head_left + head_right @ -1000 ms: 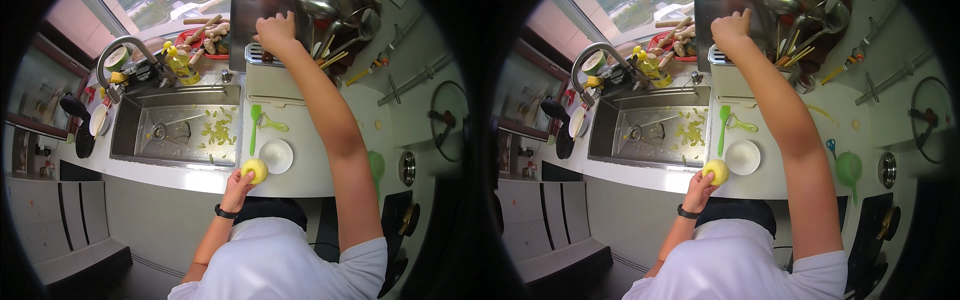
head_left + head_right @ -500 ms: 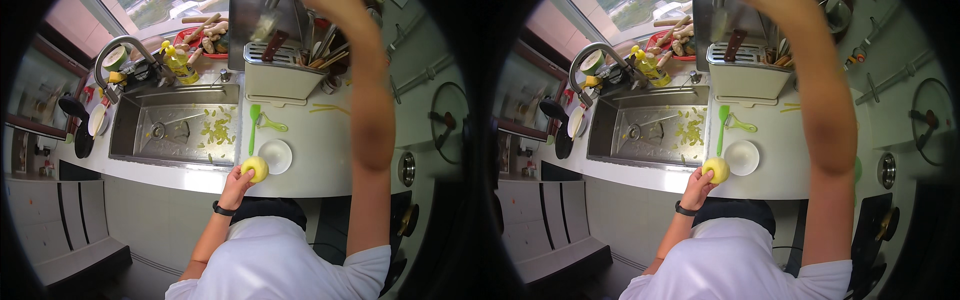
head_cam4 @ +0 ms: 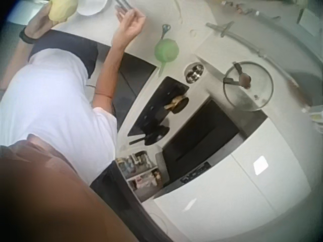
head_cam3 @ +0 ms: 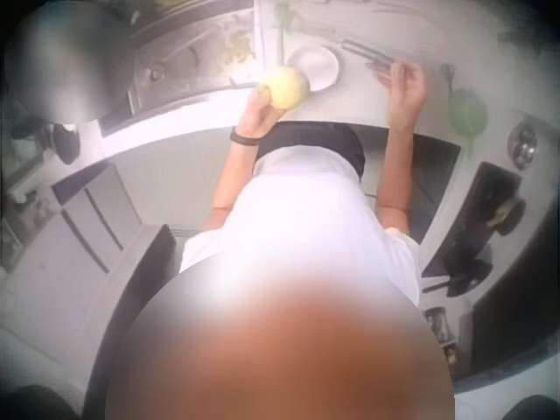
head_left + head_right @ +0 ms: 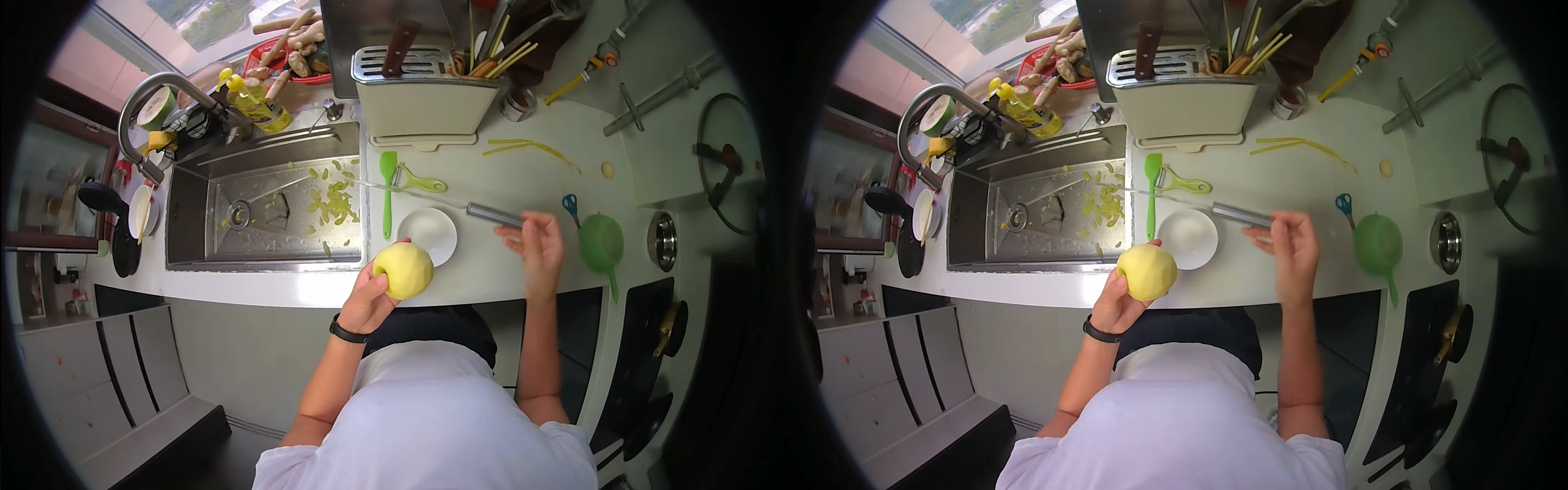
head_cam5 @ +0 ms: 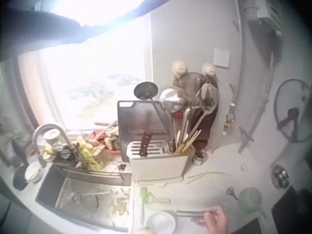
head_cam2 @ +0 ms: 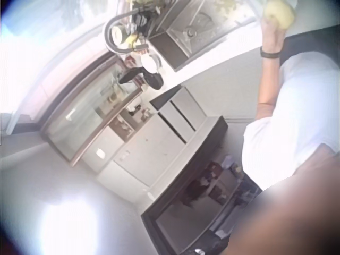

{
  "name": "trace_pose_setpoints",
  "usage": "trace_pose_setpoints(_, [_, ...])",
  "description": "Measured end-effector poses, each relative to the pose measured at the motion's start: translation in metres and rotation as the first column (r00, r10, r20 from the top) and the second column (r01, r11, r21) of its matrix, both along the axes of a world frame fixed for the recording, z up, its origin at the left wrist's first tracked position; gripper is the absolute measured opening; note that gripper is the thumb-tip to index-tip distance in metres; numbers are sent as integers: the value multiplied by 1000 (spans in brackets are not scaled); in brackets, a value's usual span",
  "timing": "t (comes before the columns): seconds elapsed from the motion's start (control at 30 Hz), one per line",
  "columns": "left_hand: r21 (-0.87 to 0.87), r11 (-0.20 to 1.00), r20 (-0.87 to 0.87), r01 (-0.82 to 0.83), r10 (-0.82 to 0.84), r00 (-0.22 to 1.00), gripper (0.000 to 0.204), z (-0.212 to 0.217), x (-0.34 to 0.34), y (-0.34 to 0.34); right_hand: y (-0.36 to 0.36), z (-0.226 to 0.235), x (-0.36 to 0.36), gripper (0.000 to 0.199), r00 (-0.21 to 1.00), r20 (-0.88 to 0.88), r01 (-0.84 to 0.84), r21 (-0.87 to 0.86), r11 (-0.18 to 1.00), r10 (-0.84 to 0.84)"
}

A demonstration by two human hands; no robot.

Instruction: The person peels a green apple using a green peeler over a kitchen sink, then retrieves a white bowl from a drawer. The person slices the peeled apple into wedges and places them into the bowl. Finally, the person washes the knife and hands under running water.

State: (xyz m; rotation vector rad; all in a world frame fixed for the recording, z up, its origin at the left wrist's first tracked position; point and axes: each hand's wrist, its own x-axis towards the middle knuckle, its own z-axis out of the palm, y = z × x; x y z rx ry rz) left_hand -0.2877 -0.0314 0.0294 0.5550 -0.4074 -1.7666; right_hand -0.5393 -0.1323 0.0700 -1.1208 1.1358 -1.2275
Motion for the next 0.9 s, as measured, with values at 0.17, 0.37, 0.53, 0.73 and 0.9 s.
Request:
trace_pose_setpoints(0.17, [63, 998, -13, -15, 16, 1000, 80, -9, -9, -4, 46, -24, -9, 11, 993, 21, -114, 19, 993, 114])
trace_pose_setpoints(0.37, [13, 998, 0, 66, -66, 998, 78, -24, -2, -1, 58, -26, -25, 20, 937, -110, -332, 18, 943, 332])
trace_pose_setpoints(0.53, [41, 989, 62, 139, -141, 988, 78, -8, -10, -1, 57, -14, -4, 27, 594, -744, -522, -67, 850, 306])
trace_pose_setpoints(0.73, [221, 975, 182, -2, -39, 982, 58, -11, -19, -8, 64, -83, 14, 22, 735, -661, -289, -102, 952, 152])
trace_pose_setpoints(0.9, [348, 909, 386, -230, 85, 919, 36, -30, -22, -7, 74, -74, 21, 16, 867, -463, -144, 121, 982, 185])
